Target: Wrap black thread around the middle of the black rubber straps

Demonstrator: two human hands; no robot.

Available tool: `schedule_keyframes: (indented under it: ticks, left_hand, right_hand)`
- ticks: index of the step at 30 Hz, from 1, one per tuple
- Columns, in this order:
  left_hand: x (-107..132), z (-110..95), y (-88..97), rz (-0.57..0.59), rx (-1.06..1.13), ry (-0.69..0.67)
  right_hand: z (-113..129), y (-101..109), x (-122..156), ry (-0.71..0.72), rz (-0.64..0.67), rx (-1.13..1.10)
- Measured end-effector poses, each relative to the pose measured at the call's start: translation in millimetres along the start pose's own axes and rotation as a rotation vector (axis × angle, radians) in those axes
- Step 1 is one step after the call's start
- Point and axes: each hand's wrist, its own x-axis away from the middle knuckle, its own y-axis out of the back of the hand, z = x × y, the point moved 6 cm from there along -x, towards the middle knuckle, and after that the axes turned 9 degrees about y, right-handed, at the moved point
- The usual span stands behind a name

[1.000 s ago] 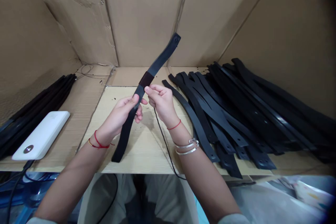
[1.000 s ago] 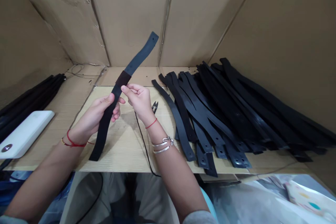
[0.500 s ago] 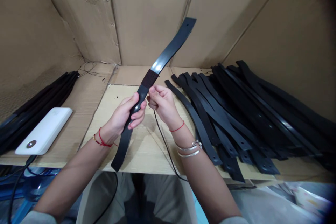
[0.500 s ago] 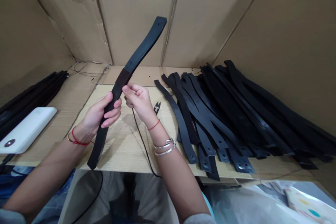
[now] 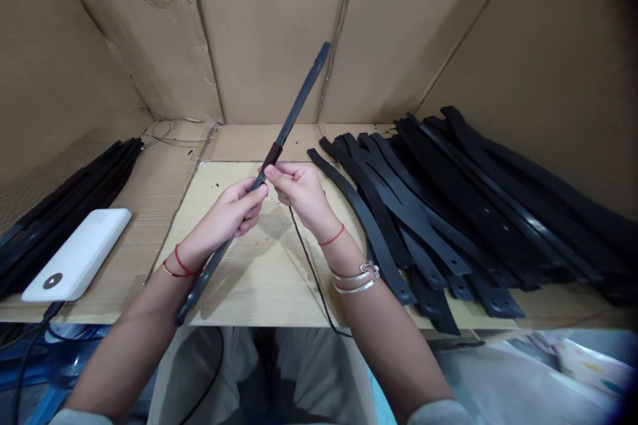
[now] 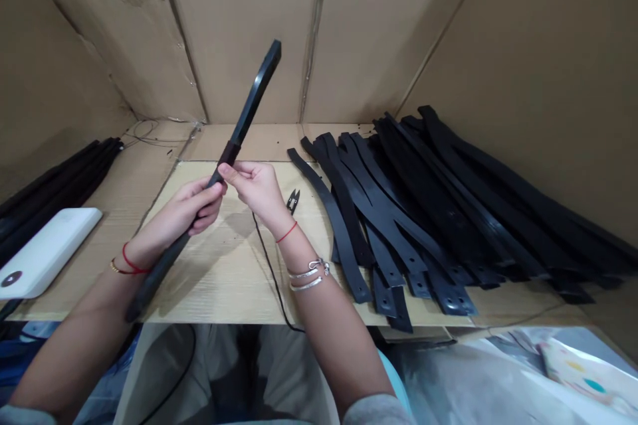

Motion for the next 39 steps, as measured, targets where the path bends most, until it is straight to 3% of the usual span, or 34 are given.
schedule_keyframes:
  ticks: [13,19,23,26,34,39]
  left_hand:
    - [3,1,-10.0,0.422,0.451,0.140]
    - [8,8,-13.4,0.575,0.573,0.234]
    - [10,11,-16.5,0.616,0.519,0.246]
    - [10,7,-16.3,0.529,0.369,0.188]
    - [-3,5,-2.6,0.029,-0.282,-0.025]
    - [-3,3,-1.2,-0.081,-0.229,-0.090]
  right_hand:
    - [3,-3,0,0.100,0.024,-0.012]
    - [-7,-15,8,-0.083,0.174,-0.227]
    - [-11,-16,10,-0.108,0.229,-0.253]
    - [-8,-12,8,-0.071,0.198,-0.236]
    - [-3,3,2,-0.074,0.047,-0.148]
    - [-3,1,2,-0.075,0.061,-0.137]
